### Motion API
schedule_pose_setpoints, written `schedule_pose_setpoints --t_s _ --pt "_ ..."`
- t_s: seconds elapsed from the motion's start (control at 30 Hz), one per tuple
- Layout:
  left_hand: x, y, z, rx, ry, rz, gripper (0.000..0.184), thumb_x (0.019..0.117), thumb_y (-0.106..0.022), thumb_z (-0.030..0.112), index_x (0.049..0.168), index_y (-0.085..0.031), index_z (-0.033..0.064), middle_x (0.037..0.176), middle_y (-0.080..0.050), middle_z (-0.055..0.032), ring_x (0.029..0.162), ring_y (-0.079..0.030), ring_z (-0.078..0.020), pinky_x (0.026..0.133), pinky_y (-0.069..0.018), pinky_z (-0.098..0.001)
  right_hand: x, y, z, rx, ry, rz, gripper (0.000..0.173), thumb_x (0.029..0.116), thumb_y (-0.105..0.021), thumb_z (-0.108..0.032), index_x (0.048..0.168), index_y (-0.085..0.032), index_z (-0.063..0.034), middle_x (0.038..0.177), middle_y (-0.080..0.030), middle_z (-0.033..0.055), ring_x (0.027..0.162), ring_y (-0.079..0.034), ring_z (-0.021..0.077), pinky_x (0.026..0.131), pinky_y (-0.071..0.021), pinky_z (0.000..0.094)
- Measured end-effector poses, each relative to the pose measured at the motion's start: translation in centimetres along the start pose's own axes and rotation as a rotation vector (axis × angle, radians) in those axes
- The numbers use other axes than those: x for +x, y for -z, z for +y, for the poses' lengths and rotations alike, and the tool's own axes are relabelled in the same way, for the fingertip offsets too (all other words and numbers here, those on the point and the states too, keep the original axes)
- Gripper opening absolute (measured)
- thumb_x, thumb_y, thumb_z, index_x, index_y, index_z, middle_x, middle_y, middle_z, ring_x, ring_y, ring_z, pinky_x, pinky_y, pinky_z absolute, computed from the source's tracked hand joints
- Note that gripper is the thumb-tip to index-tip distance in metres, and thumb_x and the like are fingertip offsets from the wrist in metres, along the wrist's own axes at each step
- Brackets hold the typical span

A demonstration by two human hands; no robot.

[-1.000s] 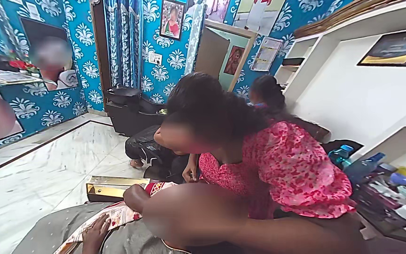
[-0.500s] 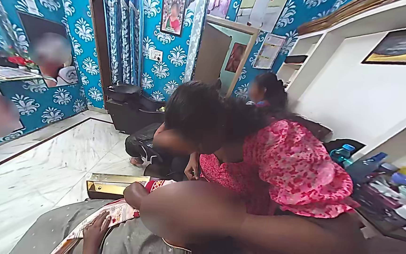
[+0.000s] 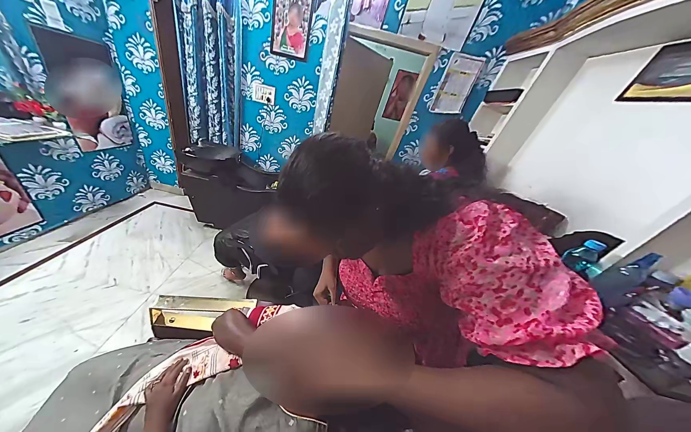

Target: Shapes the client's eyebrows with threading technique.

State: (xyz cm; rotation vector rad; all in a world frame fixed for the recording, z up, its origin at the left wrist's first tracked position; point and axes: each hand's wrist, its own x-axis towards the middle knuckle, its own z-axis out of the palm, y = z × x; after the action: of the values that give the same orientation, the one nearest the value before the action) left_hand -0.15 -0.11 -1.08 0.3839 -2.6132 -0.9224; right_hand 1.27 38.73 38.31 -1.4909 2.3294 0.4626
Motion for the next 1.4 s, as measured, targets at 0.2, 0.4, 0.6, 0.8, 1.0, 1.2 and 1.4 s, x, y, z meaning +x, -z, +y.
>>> schedule_pose_setpoints --t_s 0.2,0.4,0.6,0.8,1.0,1.2,1.4 --pt "-0.2 0.3 0.4 -0.006 -0.005 0.003 0.047 0.1058 -0.043 0.041 0.136 -0.067 0.0134 0.145 -0.062 -0.01 0.139 -0.053 -0.0357 0.113 -0.0273 -0.0714 -0.2 -0.2 0.0 0.003 -0.008 0.027 0.019 0.1009 -0.049 0.001 0.104 -0.066 0.0064 0.094 -0.067 0.0231 0.094 -0.066 0.0392 0.088 -0.0499 0.054" --pt "0.0 0.1 0.1 -0.003 -0.002 0.011 0.048 0.1056 -0.043 0.042 0.135 -0.068 0.014 0.144 -0.062 -0.0097 0.138 -0.054 -0.035 0.113 -0.0266 -0.0721 -0.5 -0.4 -0.3 -0.048 0.007 0.046 0.018 0.101 -0.049 0.0 0.104 -0.066 0.0059 0.094 -0.067 0.0228 0.094 -0.066 0.0393 0.086 -0.0503 0.0539" --pt "-0.3 0.5 0.8 -0.027 -0.016 0.02 0.043 0.1061 -0.047 0.036 0.135 -0.068 0.0106 0.144 -0.062 -0.0118 0.138 -0.054 -0.0363 0.113 -0.0283 -0.0712 -1.9 1.8 0.5 -0.114 0.191 0.29 0.022 0.101 -0.051 0.0 0.098 -0.073 0.0025 0.094 -0.072 0.0158 0.097 -0.068 0.0286 0.099 -0.0461 0.0408" --pt "0.0 0.1 0.0 0.002 0.012 -0.029 0.049 0.1063 -0.04 0.044 0.137 -0.066 0.016 0.146 -0.06 -0.0089 0.14 -0.051 -0.0349 0.113 -0.0264 -0.0728 -1.1 0.1 3.3 -0.047 0.299 0.367 0.019 0.0968 -0.052 0.008 0.095 -0.071 0.0052 0.092 -0.07 0.0172 0.098 -0.067 0.0311 0.105 -0.0454 0.0417" --pt "-0.1 0.0 0.2 -0.004 -0.004 0.009 0.053 0.1054 -0.038 0.046 0.135 -0.068 0.0135 0.145 -0.061 -0.0113 0.138 -0.053 -0.0362 0.112 -0.0272 -0.0727 -0.7 -0.5 3.4 -0.13 0.217 0.33 0.018 0.0969 -0.053 0.007 0.098 -0.071 0.0034 0.087 -0.069 0.0161 0.09 -0.068 0.0311 0.099 -0.05 0.0454" --pt "-0.4 0.5 0.7 -0.006 0.007 -0.026 0.053 0.1059 -0.038 0.045 0.137 -0.066 0.0118 0.147 -0.059 -0.0117 0.14 -0.051 -0.0361 0.114 -0.0268 -0.0708 -0.6 0.1 2.7 0.089 0.043 0.14 0.025 0.1037 -0.045 -0.002 0.1 -0.068 0.007 0.093 -0.068 0.0209 0.096 -0.065 0.0361 0.092 -0.0479 0.0499" --pt "-0.2 0.0 -0.2 0.009 -0.023 -0.004 0.057 0.1048 -0.035 0.048 0.136 -0.067 0.0137 0.146 -0.06 -0.0099 0.14 -0.052 -0.034 0.114 -0.0269 -0.0707 -1.0 0.8 1.9 0.09 0.02 0.059 0.024 0.1033 -0.046 -0.001 0.109 -0.068 0.0076 0.099 -0.068 0.0234 0.101 -0.064 0.0397 0.097 -0.0451 0.0539"
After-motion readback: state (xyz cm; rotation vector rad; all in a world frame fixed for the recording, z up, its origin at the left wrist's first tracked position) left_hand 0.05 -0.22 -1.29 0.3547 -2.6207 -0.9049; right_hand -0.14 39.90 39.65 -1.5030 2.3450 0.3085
